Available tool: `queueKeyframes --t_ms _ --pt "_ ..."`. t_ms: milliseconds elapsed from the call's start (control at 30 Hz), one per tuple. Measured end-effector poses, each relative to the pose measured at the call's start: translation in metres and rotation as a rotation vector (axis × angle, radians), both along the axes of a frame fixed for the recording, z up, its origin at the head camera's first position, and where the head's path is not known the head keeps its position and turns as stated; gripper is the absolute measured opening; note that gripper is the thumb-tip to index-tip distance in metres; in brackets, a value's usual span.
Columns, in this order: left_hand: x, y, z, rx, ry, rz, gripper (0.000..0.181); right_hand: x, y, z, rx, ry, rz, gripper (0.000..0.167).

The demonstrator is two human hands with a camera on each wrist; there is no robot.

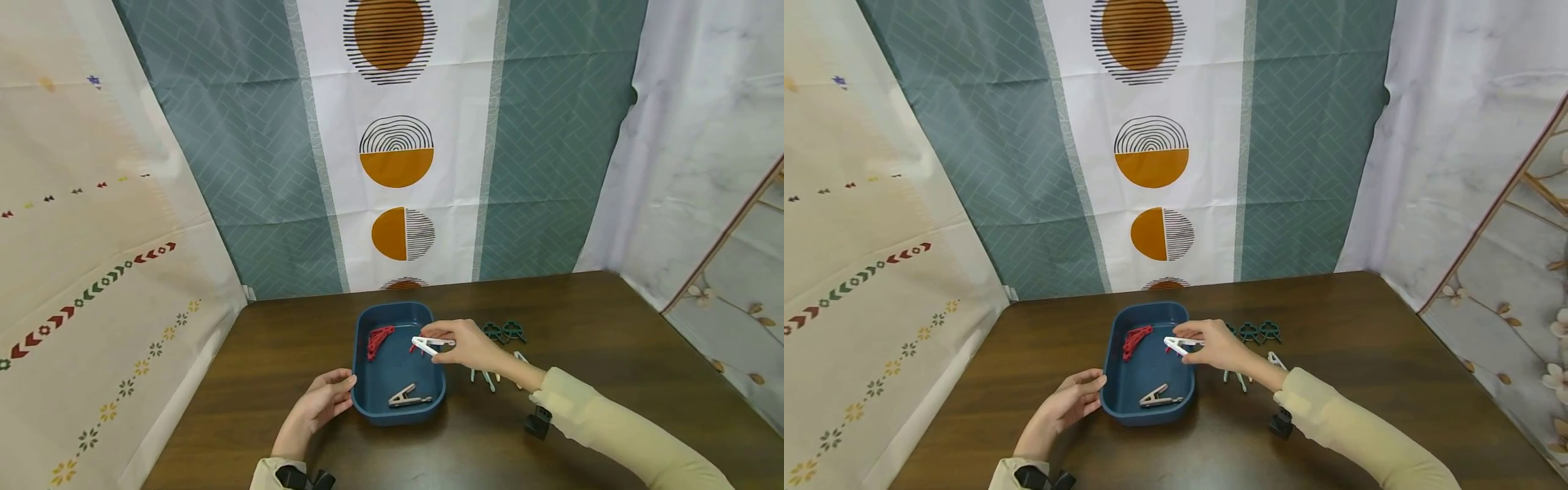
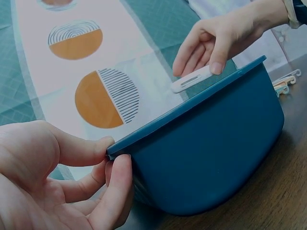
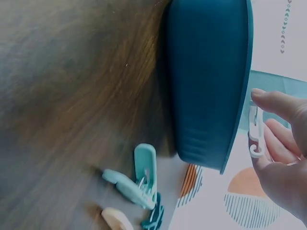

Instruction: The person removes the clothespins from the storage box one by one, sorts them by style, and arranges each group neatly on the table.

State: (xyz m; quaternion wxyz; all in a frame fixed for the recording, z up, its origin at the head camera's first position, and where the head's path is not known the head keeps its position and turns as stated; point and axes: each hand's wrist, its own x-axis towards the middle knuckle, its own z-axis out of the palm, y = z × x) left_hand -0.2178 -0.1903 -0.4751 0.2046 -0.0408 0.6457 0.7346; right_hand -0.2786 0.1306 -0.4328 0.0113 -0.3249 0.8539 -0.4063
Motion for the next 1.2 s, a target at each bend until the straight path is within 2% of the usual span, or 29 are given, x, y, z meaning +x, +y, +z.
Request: queueKeyframes --t_ms 367,600,767,933,1200 --pt "0.001 0.000 0.001 0.015 -0.010 -0.014 0.025 0.009 0.028 -0.004 -0.063 -0.023 -0.118 0.050" --pt "0.002 -0.002 0.003 0.022 -0.014 -0.020 0.021 0.017 0.048 -0.010 -0.078 0.026 -0.171 0.053" --pt "0.002 -0.003 0.004 0.037 -0.018 -0.029 0.018 0.022 0.057 -0.015 -0.098 0.006 -0.219 0.052" --pt "0.002 -0.002 0.004 0.047 -0.018 -0.033 0.019 0.026 0.064 -0.022 -0.126 -0.036 -0.231 0.051" --pt "0.001 -0.002 0.004 0.049 -0.011 -0.042 0.016 0.030 0.079 -0.028 -0.097 -0.024 -0.296 0.051"
